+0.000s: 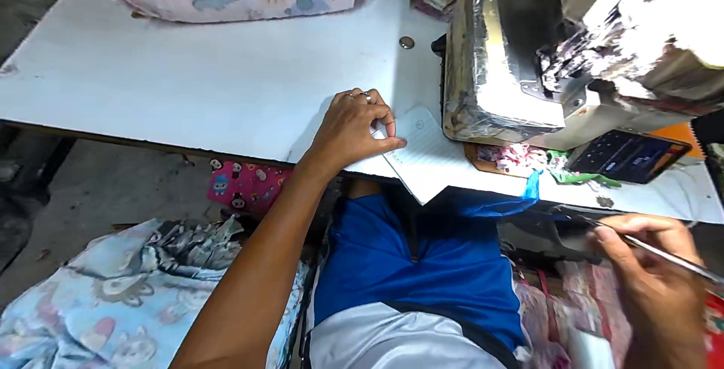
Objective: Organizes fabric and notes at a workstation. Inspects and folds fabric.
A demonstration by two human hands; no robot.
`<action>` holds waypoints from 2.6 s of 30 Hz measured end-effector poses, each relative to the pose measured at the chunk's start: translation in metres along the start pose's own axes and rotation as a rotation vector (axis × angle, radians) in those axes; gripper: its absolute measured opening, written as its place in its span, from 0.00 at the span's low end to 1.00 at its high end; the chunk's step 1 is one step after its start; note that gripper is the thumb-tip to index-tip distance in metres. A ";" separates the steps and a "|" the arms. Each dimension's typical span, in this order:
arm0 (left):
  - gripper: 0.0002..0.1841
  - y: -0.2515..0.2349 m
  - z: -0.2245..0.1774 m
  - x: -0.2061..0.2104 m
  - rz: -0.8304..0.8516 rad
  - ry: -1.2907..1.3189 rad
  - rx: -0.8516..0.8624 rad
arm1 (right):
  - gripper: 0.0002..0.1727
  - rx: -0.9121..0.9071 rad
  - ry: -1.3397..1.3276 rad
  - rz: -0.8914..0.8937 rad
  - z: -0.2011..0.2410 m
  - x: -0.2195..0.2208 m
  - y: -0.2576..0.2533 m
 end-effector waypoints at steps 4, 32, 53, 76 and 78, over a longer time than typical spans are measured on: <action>0.24 -0.001 0.001 -0.001 0.013 -0.017 -0.056 | 0.09 -0.127 -0.166 0.250 0.020 0.088 -0.031; 0.25 -0.003 0.002 0.000 0.000 -0.002 -0.035 | 0.08 -0.196 -0.165 0.289 0.020 0.195 -0.095; 0.22 -0.003 -0.001 -0.002 0.029 0.005 -0.062 | 0.05 -0.238 -0.068 0.282 0.016 0.207 -0.091; 0.22 -0.002 -0.001 -0.002 0.016 0.013 -0.061 | 0.05 -0.223 -0.078 0.270 0.015 0.205 -0.091; 0.22 -0.002 0.000 -0.002 0.013 0.007 -0.060 | 0.05 -0.221 -0.093 0.279 0.015 0.205 -0.092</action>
Point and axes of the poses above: each hand's wrist, its own y-axis away from the middle knuckle, its own x-axis out of the palm, z = x × y, the point moved 5 cm from there along -y, towards the middle knuckle, and after that the axes turned 3 degrees about -y, right-handed, at the moved point
